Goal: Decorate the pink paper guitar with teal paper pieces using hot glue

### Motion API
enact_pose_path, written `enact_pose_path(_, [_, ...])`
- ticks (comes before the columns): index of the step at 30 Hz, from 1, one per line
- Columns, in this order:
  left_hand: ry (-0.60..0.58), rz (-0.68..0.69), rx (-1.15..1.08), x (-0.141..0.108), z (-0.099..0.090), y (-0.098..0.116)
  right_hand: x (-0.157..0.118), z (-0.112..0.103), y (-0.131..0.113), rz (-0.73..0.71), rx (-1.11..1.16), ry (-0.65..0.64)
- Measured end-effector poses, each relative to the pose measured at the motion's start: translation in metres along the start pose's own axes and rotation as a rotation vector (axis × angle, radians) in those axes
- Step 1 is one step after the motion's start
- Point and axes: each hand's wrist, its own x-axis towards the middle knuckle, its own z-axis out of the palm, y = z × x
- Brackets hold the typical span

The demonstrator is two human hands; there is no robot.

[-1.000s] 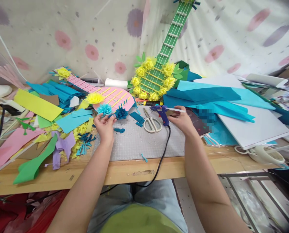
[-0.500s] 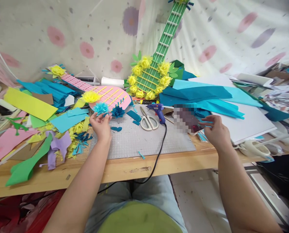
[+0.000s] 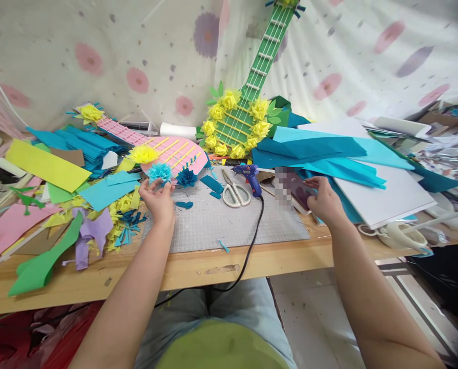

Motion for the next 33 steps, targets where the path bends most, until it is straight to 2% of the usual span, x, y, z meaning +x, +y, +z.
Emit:
enact_pose_path(3, [0.015,-0.033,-0.012,0.0,0.001,0.002,-0.001,-0.001,0.0,-0.036,0.009,0.04])
enact_pose_path(9, [-0.013,-0.048,-0.073,-0.004,0.004,0.004,-0.02,-0.007,0.009,0.006,0.015,0.111])
enact_pose_path(15, [-0.032,-0.084,-0.07,-0.003,0.003,0.003,-0.03,-0.005,0.016,0.001,0.01,0.083])
enact_pose_path(17, [-0.044,-0.086,-0.056,-0.003,0.002,0.002,-0.032,-0.002,0.016,-0.009,0.067,0.155])
enact_pose_path(19, [-0.055,-0.069,-0.03,-0.003,0.001,0.002,-0.035,0.004,0.01,-0.021,0.152,0.282])
enact_pose_path(21, [-0.067,-0.039,0.009,-0.006,0.001,0.002,-0.041,0.014,-0.005,-0.024,0.232,0.385])
enact_pose_path(22, [-0.078,-0.026,0.033,-0.007,0.001,0.002,-0.044,0.02,-0.016,-0.028,0.275,0.397])
enact_pose_path(24, [-0.119,-0.004,0.081,-0.01,0.001,0.002,-0.05,0.034,-0.044,-0.098,0.33,0.311])
enact_pose_path(26, [-0.171,0.011,0.114,-0.013,0.0,0.003,-0.054,0.047,-0.076,-0.209,0.36,0.158])
enact_pose_path(29, [-0.205,0.014,0.133,-0.014,-0.001,0.005,-0.051,0.058,-0.118,-0.316,0.344,0.05])
enact_pose_path(31, [-0.195,-0.02,0.122,-0.013,-0.001,0.006,-0.043,0.06,-0.134,-0.254,0.303,0.03])
enact_pose_path(33, [-0.181,-0.078,0.092,-0.013,-0.001,0.007,-0.032,0.058,-0.137,-0.127,0.253,0.042])
